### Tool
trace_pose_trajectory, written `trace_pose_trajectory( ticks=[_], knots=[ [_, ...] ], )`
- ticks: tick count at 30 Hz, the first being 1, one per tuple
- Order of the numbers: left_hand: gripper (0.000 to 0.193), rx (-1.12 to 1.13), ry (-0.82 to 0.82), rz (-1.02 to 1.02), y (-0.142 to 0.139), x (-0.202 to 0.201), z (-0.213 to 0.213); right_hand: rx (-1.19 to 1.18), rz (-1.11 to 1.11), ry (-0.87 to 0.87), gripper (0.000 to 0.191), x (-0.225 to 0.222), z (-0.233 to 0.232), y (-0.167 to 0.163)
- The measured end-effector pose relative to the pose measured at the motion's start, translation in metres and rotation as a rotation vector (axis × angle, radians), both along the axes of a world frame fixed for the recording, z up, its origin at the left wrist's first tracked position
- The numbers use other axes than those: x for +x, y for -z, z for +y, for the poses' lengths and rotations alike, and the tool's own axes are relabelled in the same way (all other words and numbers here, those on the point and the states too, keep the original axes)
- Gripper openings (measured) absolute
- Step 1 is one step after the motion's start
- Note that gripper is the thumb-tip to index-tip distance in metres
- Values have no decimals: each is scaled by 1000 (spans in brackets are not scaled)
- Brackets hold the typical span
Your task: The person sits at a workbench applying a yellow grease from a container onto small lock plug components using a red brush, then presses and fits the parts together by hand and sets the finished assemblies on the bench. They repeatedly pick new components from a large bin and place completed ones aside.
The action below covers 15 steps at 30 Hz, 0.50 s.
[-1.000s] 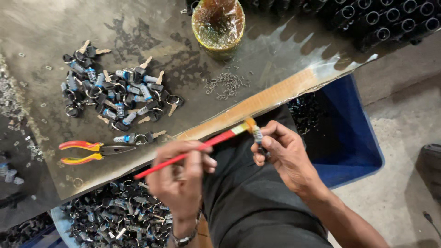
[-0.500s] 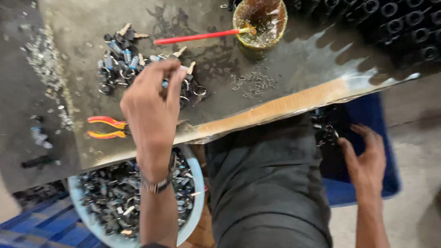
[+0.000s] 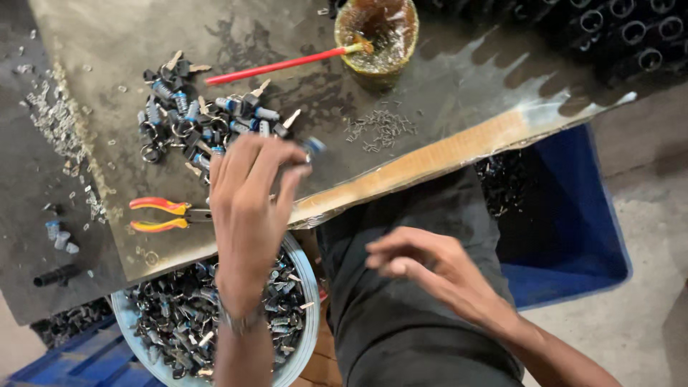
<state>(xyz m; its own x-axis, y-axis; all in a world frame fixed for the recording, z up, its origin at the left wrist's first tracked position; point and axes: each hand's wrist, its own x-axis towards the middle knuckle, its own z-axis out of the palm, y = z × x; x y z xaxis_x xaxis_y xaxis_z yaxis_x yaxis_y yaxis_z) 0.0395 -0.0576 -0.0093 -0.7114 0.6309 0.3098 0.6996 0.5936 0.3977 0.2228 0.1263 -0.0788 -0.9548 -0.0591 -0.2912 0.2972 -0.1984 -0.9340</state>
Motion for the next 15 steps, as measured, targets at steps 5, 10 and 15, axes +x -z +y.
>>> trace_pose_trajectory(
  ticks=[5, 10, 15],
  knots=[
    [23, 209, 187, -196, -5, 53, 3, -769, -129, 156, 57, -15, -24, 22],
    [27, 232, 384, -360, 9, 52, 0, -668, 102, 252, 41, -6, -23, 27],
    [30, 146, 24, -124, 41, 21, 17, 313, 310, 118, 30, 10, -4, 3]
  ],
)
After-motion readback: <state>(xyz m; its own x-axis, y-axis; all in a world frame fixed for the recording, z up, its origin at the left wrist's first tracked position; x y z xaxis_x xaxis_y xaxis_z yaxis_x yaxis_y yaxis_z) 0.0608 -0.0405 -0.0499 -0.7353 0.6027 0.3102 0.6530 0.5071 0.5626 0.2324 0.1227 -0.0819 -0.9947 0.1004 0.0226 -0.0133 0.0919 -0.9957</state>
